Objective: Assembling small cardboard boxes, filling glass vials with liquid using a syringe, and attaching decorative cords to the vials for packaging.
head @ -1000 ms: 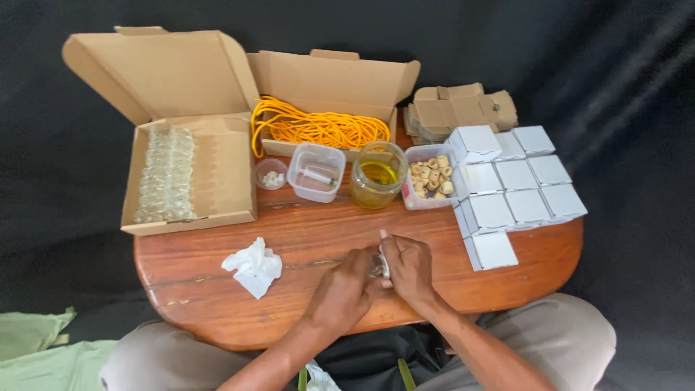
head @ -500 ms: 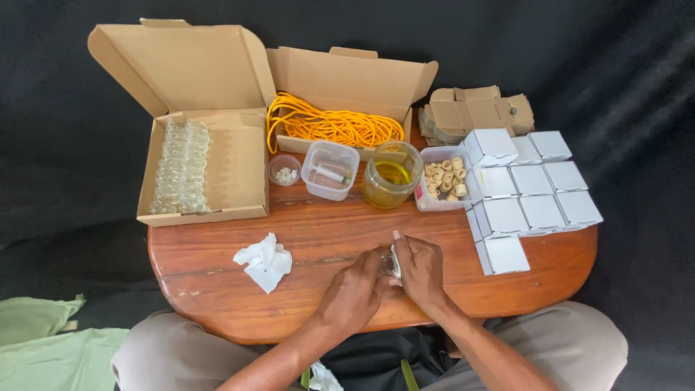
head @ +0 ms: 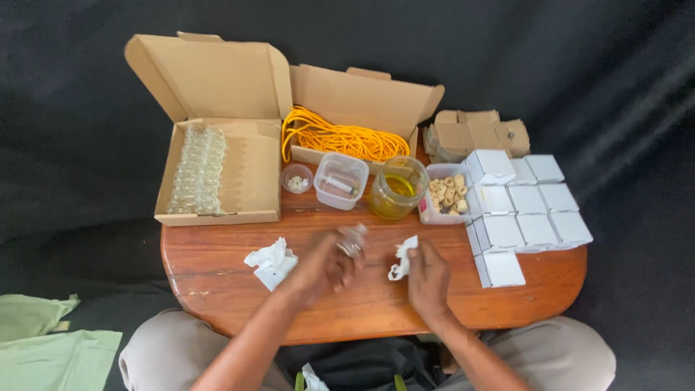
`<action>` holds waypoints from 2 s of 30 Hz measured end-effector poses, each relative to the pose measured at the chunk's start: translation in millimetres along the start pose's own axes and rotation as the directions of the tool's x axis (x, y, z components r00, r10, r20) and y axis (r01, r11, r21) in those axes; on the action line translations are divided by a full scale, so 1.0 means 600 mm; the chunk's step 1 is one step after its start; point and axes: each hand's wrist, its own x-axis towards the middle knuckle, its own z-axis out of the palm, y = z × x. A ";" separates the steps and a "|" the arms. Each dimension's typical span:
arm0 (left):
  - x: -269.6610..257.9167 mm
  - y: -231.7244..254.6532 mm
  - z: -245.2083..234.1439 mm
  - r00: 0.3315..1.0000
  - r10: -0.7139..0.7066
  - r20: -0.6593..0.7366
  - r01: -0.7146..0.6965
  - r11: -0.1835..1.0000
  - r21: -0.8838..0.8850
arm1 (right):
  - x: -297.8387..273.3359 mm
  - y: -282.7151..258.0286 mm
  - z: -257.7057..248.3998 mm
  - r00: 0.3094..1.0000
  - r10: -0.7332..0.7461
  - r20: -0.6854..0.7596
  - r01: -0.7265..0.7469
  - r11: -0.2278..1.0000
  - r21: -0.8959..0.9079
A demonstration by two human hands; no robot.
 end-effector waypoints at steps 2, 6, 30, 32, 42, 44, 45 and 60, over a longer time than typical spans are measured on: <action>-0.021 0.045 -0.003 0.993 0.120 -0.008 -0.120 0.992 -0.048 | -0.009 -0.049 0.013 0.997 -0.028 0.070 0.032 0.998 -0.050; -0.050 0.109 -0.019 0.941 0.337 0.036 -0.335 0.940 -0.061 | -0.022 -0.136 0.058 0.946 -0.121 0.300 0.146 0.987 -0.061; -0.030 0.137 -0.086 0.867 0.422 -0.264 -0.095 0.662 0.743 | 0.302 -0.150 0.228 0.707 -0.004 0.707 0.614 0.500 -0.611; -0.027 0.119 -0.073 0.877 0.426 -0.223 -0.094 0.607 0.789 | 0.307 -0.131 0.238 0.709 0.003 0.705 0.605 0.511 -0.611; 0.048 0.016 -0.010 0.872 0.488 0.024 -0.211 0.331 0.920 | 0.299 -0.226 0.127 0.762 -0.120 0.636 0.503 0.729 -0.465; 0.050 0.007 -0.002 0.884 0.466 0.034 -0.198 0.307 0.931 | 0.300 -0.249 0.092 0.804 -0.147 0.577 0.451 0.783 -0.428; 0.053 0.005 0.002 0.891 0.452 0.044 -0.189 0.282 0.941 | 0.301 -0.261 0.072 0.842 -0.176 0.511 0.407 0.828 -0.385; 0.018 0.091 0.050 0.709 0.702 0.069 -0.263 0.172 0.949 | 0.278 -0.159 -0.059 0.915 -0.146 0.377 0.303 0.865 -0.401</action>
